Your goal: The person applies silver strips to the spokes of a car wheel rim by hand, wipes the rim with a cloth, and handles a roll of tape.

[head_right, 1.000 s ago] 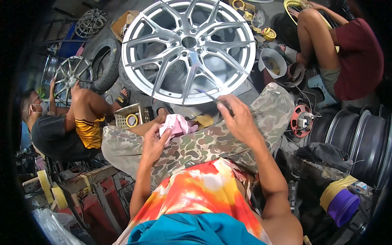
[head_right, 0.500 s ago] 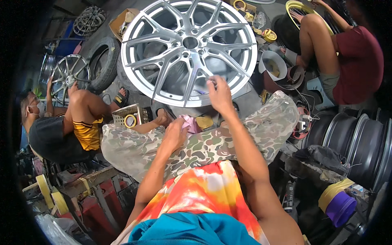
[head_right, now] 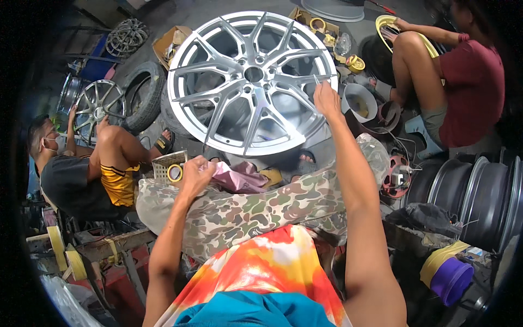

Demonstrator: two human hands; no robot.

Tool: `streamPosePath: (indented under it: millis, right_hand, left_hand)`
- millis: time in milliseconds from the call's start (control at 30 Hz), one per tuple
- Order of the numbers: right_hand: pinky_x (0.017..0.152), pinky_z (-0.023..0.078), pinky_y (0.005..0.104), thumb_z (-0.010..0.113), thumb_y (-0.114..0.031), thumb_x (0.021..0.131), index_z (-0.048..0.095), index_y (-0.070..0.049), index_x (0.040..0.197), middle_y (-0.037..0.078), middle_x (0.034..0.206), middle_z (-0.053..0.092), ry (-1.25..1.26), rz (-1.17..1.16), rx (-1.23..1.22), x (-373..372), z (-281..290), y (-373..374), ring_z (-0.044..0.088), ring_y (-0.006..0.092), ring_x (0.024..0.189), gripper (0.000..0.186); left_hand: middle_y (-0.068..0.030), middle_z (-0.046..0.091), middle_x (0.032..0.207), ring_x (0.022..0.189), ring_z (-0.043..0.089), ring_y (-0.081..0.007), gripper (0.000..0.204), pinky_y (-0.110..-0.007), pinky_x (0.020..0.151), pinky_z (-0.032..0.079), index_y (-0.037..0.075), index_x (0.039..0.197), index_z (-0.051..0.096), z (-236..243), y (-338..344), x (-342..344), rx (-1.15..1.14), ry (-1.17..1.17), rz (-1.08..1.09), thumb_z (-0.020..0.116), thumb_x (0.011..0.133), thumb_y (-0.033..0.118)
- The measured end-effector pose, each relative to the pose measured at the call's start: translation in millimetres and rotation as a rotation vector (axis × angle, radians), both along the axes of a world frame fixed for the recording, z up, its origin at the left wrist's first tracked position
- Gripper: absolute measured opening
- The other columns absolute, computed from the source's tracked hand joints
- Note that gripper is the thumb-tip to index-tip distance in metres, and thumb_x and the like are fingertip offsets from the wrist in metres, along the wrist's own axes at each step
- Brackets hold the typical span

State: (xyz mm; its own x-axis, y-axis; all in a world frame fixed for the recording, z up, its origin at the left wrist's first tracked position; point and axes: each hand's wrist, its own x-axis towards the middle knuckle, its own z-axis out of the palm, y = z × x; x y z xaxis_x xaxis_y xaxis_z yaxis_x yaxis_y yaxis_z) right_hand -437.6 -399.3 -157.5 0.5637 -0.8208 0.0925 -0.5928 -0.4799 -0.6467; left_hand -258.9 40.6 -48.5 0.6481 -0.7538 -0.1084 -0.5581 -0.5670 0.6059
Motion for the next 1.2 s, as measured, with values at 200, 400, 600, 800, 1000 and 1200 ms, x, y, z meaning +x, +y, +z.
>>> streamPosePath:
  millis: [200,400,600,800,1000,1200]
  right_hand:
    - [0.099,0.047,0.0617,0.04,-0.036,0.105,0.057,0.007,0.113,0.041,0.11,0.066,-0.044,0.095,0.087,26.4,-23.8,1.5,0.062,0.0587,0.109,0.046]
    - [0.104,0.047,0.0574,0.037,-0.037,0.103,0.064,0.008,0.116,0.039,0.118,0.066,0.029,0.079,0.092,54.3,-30.3,9.1,0.06,0.0569,0.118,0.054]
    - [0.081,0.051,0.0489,0.043,-0.029,0.099,0.069,0.004,0.096,0.029,0.095,0.071,0.164,0.278,0.097,32.0,-57.7,-22.7,0.067,0.0409,0.092,0.042]
    - [0.089,0.049,0.0448,0.038,-0.038,0.1,0.07,0.006,0.101,0.026,0.103,0.073,0.086,0.159,0.043,9.2,-24.3,6.8,0.066,0.0366,0.097,0.054]
    - [0.098,0.046,0.0405,0.04,-0.041,0.102,0.069,0.004,0.104,0.023,0.105,0.071,0.0,0.065,0.328,-10.1,-4.8,59.8,0.064,0.034,0.107,0.054]
    - [0.079,0.044,0.0316,0.042,-0.034,0.106,0.067,-0.005,0.097,0.005,0.088,0.058,-0.07,-0.149,0.833,-2.5,30.3,190.9,0.051,0.018,0.081,0.039]
  left_hand:
    - [-0.0018,0.064,0.088,0.078,0.059,-0.0107,0.028,-0.027,0.07,0.049,-0.004,0.115,0.068,-29.7,25.5,60.9,-0.121,0.461,0.077,0.066,0.088,0.002]
    - [-0.0102,0.072,0.089,0.076,0.065,-0.016,0.036,-0.032,0.069,0.053,-0.006,0.119,0.072,2.7,23.4,88.3,0.26,0.193,-0.058,0.065,0.089,0.013]
    - [-0.0155,0.074,0.087,0.082,0.074,-0.0215,0.04,-0.034,0.074,0.059,-0.008,0.118,0.066,-46.7,-5.5,96.9,-0.263,0.52,0.285,0.062,0.093,0.023]
    - [-0.0147,0.069,0.079,0.066,0.073,-0.0228,0.04,-0.034,0.06,0.06,-0.009,0.097,0.061,-6.4,-23.2,100.2,-0.542,0.767,0.511,0.062,0.099,0.031]
    - [-0.0204,0.07,0.071,0.064,0.071,-0.0267,0.072,-0.041,0.066,0.057,-0.011,0.094,0.073,-9.8,-34.3,132.2,-0.363,0.276,0.516,0.061,0.1,0.06]
    - [-0.0349,0.072,0.099,0.104,0.072,-0.0456,0.086,-0.049,0.093,0.052,-0.008,0.107,0.075,41.1,-77.7,251.1,-0.061,-0.153,0.368,0.047,0.099,0.072]
